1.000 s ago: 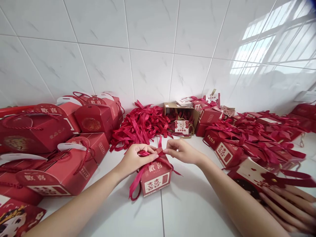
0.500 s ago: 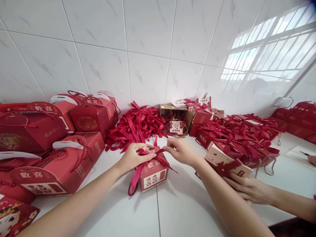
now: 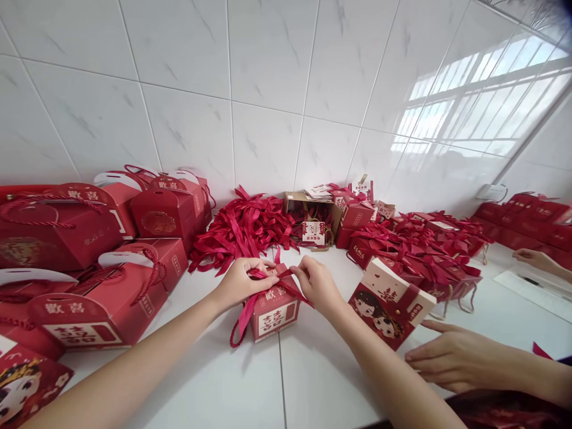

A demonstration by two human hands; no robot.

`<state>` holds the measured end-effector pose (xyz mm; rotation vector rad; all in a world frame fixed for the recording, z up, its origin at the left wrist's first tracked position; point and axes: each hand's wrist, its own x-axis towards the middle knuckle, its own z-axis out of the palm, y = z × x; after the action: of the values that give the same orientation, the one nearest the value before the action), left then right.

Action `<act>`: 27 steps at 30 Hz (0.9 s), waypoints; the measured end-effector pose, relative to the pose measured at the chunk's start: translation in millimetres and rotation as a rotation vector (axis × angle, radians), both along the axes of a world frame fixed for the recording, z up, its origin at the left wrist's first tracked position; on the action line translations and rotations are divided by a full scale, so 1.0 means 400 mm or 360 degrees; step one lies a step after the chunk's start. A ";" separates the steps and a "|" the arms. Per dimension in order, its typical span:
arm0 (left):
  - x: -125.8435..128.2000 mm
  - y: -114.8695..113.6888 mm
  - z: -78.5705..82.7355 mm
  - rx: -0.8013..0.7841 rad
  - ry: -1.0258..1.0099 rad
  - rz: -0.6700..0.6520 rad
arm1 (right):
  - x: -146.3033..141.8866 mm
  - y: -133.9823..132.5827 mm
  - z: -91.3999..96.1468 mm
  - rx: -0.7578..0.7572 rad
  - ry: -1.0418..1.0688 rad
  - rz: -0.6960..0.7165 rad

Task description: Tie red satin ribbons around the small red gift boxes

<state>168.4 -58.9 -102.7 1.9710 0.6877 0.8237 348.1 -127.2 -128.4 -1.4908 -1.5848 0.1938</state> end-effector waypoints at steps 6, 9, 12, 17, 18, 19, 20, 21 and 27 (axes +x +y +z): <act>-0.004 -0.008 -0.012 -0.0058 -0.0142 0.0007 | 0.012 -0.029 -0.015 -0.0163 0.0216 0.0338; -0.006 -0.003 -0.026 -0.0139 -0.0323 -0.0016 | 0.033 -0.053 -0.007 -0.0357 0.0121 0.0829; -0.007 0.000 -0.038 -0.0264 -0.0484 -0.0102 | 0.043 -0.068 0.004 -0.0548 -0.0076 0.0950; 0.002 -0.018 -0.046 -0.0611 -0.0778 -0.0286 | 0.030 -0.073 0.013 -0.0606 -0.0120 0.0995; 0.004 -0.020 -0.047 -0.0687 -0.0842 -0.0265 | 0.026 -0.075 0.013 -0.0588 -0.0104 0.1028; 0.007 -0.020 -0.049 -0.0765 -0.0909 -0.0223 | 0.021 -0.078 0.014 -0.0563 -0.0084 0.1033; 0.009 -0.017 -0.052 -0.0838 -0.0971 -0.0163 | 0.017 -0.083 0.015 -0.0532 -0.0064 0.1006; 0.010 -0.012 -0.057 -0.0904 -0.1020 -0.0097 | 0.013 -0.090 0.018 -0.0496 -0.0048 0.0952; 0.007 0.044 -0.105 -0.0976 -0.1009 0.0145 | 0.022 -0.151 0.130 -0.0011 0.0019 0.0460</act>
<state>171.1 -41.2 -144.7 1.0536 0.5563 1.0678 356.8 -187.4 -76.3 -1.2578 -1.7871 0.3715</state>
